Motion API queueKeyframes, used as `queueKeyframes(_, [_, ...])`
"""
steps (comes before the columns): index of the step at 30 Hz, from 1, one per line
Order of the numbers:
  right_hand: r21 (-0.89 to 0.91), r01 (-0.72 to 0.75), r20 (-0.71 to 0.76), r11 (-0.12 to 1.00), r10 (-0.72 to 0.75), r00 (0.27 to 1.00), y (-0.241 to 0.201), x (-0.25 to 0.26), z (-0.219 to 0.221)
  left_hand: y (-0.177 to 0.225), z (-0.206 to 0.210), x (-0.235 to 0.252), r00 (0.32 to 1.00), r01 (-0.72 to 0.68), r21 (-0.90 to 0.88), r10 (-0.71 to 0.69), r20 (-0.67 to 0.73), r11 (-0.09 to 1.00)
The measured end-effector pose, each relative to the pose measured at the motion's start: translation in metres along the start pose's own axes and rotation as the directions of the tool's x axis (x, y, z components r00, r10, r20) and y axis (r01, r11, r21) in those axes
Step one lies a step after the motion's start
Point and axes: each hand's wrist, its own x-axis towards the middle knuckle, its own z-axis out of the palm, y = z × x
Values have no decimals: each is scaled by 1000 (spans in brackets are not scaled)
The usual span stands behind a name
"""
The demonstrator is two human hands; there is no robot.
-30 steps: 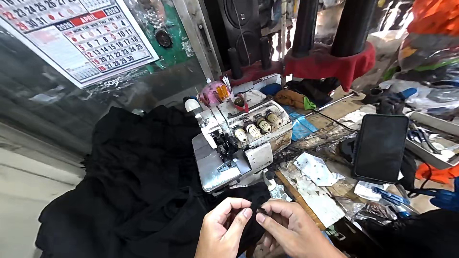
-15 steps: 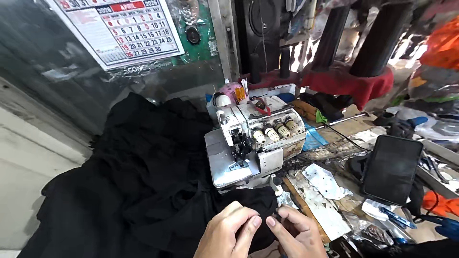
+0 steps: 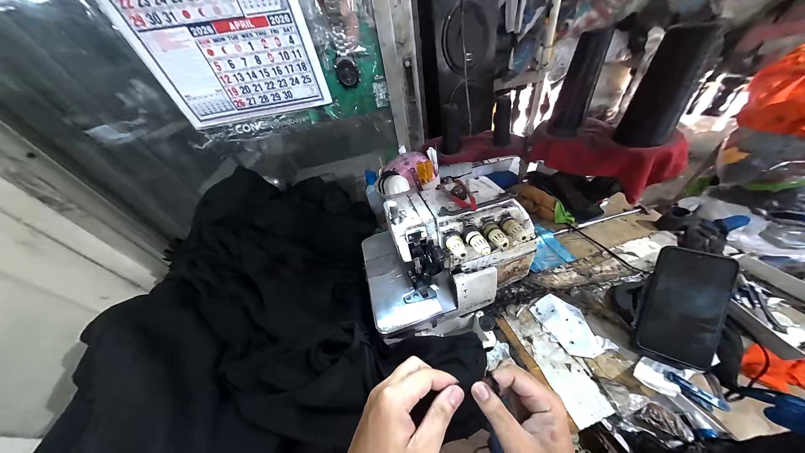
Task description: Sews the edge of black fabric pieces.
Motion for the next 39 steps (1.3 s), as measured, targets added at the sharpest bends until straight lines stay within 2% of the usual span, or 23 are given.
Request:
queueKeyframes(4, [15,48,21,999,-48,999,29,-8,-3,5,-4,1,997,64,80,-67,34,995])
queueKeyframes(8, [-12,11,41,1000,-11,999,3,2,0,3,-12,3,994,72,17,-73,77,997])
queueKeyframes(13, [-12,16,44,1000,-15,999,-1,4,3,9,-18,2,997,53,78,-58,61,996])
queueKeyframes(16, [-4,-5,46,1000,5,999,-3,7,6,-8,-16,3,1000,-15,121,13,18,993])
queueKeyframes(20, [-52,-76,35,996,78,996,14,7,9,-29,-5,2,999,42,285,-35,-31,957])
queueKeyframes(23, [-118,-160,53,980,167,984,17,11,12,-37,-14,6,979,123,272,-162,122,954])
queueKeyframes(25, [-121,-141,60,983,149,987,9,26,17,-26,-32,21,970,113,204,-153,190,972])
queueKeyframes(28, [-148,-84,-33,985,80,996,4,58,26,-9,-47,58,994,18,267,-48,103,963])
queueKeyframes(30, [-221,-74,-111,973,50,993,19,73,32,-21,-43,83,1000,9,471,-22,22,882])
queueKeyframes(32, [-297,-87,-164,951,39,986,34,81,39,-38,-44,99,991,65,599,-120,52,798])
queueKeyframes(36, [-249,-220,-237,943,161,958,43,96,54,-44,-54,122,955,171,629,-284,82,758])
queueKeyframes(39, [-210,-241,-269,948,181,946,49,102,64,-50,-56,129,955,214,628,-295,26,748])
